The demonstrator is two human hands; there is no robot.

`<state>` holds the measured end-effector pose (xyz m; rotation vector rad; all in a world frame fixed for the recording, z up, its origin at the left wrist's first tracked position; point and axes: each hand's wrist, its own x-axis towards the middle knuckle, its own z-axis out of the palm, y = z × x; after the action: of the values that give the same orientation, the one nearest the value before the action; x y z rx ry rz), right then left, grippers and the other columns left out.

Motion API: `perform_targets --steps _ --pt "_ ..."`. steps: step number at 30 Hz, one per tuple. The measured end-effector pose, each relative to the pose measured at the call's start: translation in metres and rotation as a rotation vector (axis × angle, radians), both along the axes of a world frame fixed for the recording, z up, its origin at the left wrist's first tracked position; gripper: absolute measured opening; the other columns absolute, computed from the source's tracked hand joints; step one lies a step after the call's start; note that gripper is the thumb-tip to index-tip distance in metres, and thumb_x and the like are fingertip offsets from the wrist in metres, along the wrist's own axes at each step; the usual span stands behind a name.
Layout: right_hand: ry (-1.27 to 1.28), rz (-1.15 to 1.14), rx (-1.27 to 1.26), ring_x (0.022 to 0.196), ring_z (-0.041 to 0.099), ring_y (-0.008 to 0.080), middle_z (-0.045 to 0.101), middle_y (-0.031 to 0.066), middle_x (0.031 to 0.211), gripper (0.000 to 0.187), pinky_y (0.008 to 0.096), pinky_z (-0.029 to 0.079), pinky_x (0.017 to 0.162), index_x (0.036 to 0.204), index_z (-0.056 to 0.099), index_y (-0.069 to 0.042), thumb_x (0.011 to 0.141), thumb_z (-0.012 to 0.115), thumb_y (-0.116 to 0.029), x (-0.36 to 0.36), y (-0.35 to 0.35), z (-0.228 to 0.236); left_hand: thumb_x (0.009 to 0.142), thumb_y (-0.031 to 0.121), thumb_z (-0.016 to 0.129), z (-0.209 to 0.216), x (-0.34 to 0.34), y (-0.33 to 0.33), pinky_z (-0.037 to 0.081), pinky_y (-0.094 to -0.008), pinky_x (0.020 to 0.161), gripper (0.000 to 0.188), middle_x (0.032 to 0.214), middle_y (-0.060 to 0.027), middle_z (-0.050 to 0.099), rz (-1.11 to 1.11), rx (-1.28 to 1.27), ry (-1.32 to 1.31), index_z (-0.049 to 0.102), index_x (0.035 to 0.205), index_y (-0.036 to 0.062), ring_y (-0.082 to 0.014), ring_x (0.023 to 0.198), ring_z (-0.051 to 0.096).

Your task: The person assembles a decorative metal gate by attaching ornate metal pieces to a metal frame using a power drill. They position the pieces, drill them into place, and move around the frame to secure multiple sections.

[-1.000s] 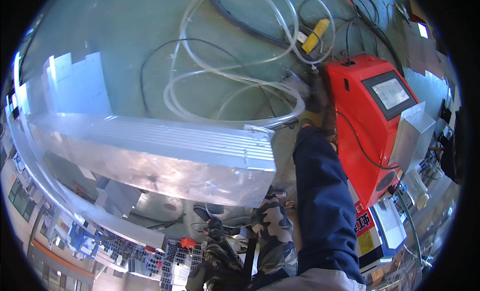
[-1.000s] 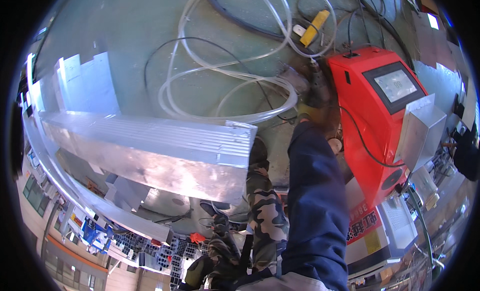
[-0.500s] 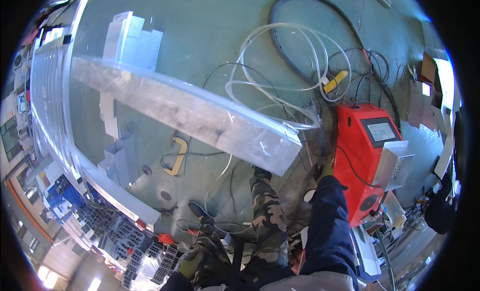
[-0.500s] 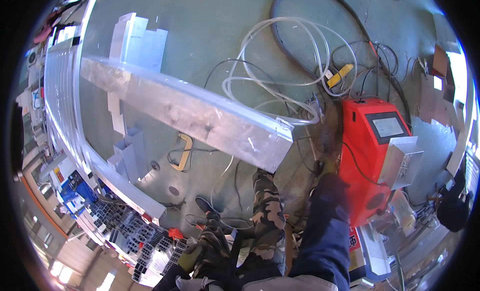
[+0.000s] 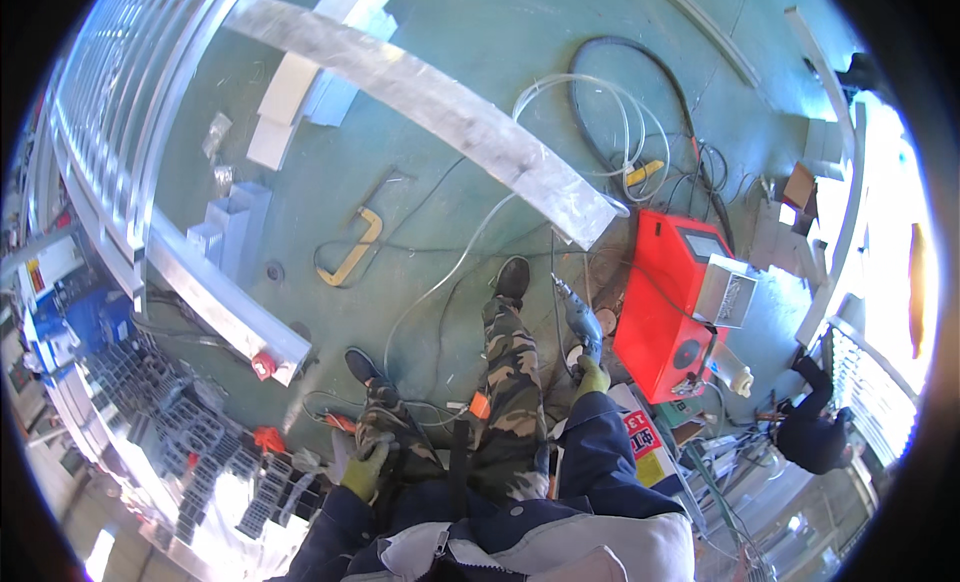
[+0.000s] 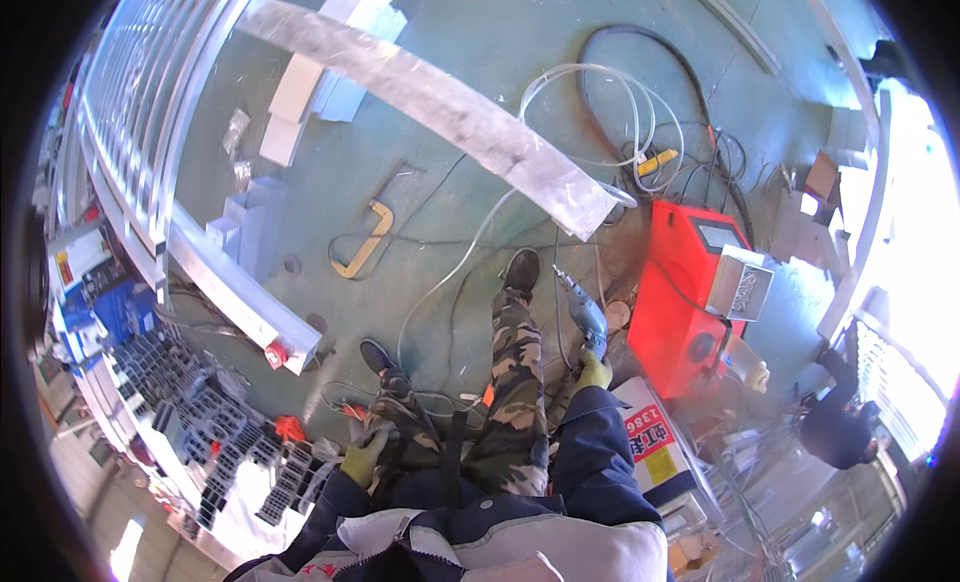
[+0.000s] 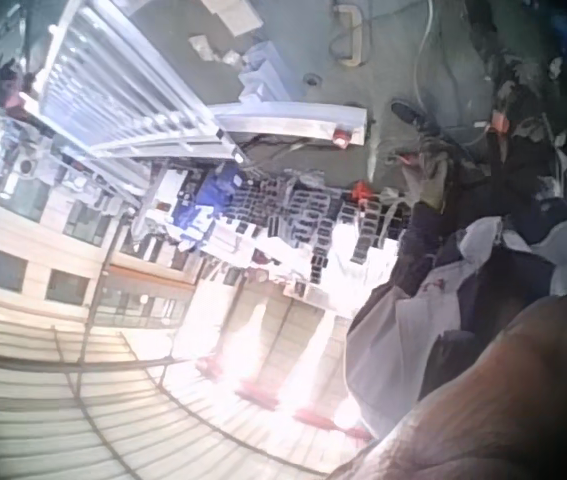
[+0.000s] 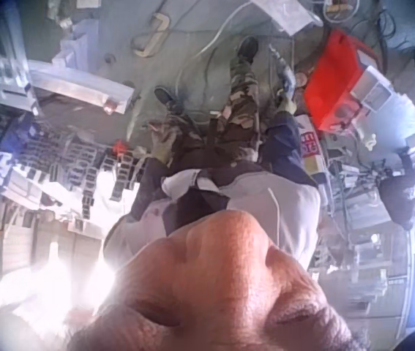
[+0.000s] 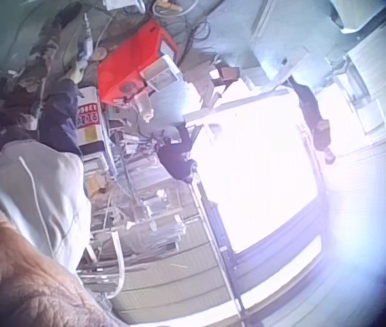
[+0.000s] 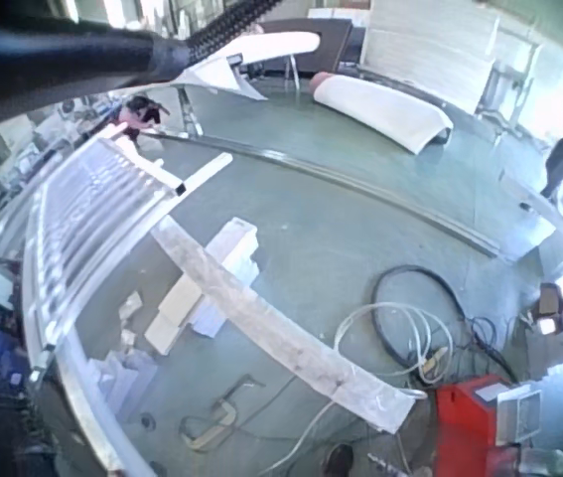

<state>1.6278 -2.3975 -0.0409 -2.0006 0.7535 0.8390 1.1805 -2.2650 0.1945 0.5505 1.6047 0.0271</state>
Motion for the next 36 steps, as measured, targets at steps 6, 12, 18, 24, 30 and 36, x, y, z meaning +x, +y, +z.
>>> perform_targets --steps 6,12,18,24,30,36 --pt "-0.198 0.185 -0.104 0.055 0.055 0.0191 0.063 0.0057 0.070 0.018 0.0355 0.044 0.054 0.078 0.066 -0.003 0.067 0.079 -0.009 0.060 -0.031 0.047 0.107 0.018 0.060 0.021 -0.044 -0.003 0.057 -0.0311 0.089 0.028 0.117 -0.0068 0.072 0.331 -0.101 -0.093 0.068 0.129 0.0041 -0.0174 0.103 0.070" --pt "-0.657 0.509 -0.161 0.054 0.058 0.0133 0.066 0.0070 0.083 0.048 0.0313 0.045 0.046 0.129 0.061 -0.005 0.083 0.070 -0.012 0.220 0.031 0.116 0.104 0.027 0.065 0.012 -0.105 0.003 0.060 -0.0310 0.080 0.031 0.109 -0.0052 0.072 0.303 -0.034 0.066 0.069 0.127 0.0057 -0.0172 0.094 0.072" --pt "-1.027 0.964 -0.159 0.127 0.062 0.0339 0.062 0.0143 0.140 0.065 0.0406 0.049 0.105 0.147 0.058 -0.019 0.085 0.069 -0.004 0.330 0.165 0.128 0.103 0.029 0.066 0.011 -0.089 0.028 0.061 -0.0333 0.080 0.031 0.107 -0.0061 0.074 0.172 -0.143 0.234 0.068 0.124 0.0060 -0.0185 0.090 0.073" --pt "-1.108 1.226 -0.179 0.125 0.061 0.0363 0.061 0.0098 0.140 0.068 0.0438 0.051 0.101 0.147 0.057 -0.025 0.085 0.066 0.002 0.379 0.264 0.090 0.107 0.025 0.060 0.007 -0.018 0.059 0.062 -0.0343 0.084 0.032 0.113 -0.0096 0.073 0.051 -0.151 0.206 0.065 0.130 0.0039 -0.0205 0.095 0.073" --pt "-1.157 1.193 -0.059 0.121 0.063 0.0387 0.062 0.0122 0.137 0.064 0.0464 0.052 0.098 0.144 0.058 -0.026 0.085 0.067 -0.004 0.406 0.339 0.097 0.108 0.024 0.058 0.022 0.067 0.086 0.059 -0.0312 0.089 0.035 0.117 -0.0098 0.072 -0.023 -0.123 0.139 0.063 0.135 0.0025 -0.0178 0.101 0.072" --pt "-1.368 1.073 0.191 0.115 0.067 0.0330 0.067 0.0105 0.132 0.059 0.0402 0.055 0.094 0.139 0.064 -0.026 0.085 0.072 -0.005 0.405 0.412 0.206 0.108 0.020 0.058 0.059 0.119 0.107 0.058 -0.0338 0.094 0.033 0.116 -0.0125 0.072 -0.129 -0.046 0.128 0.064 0.132 -0.0024 -0.0192 0.104 0.071"
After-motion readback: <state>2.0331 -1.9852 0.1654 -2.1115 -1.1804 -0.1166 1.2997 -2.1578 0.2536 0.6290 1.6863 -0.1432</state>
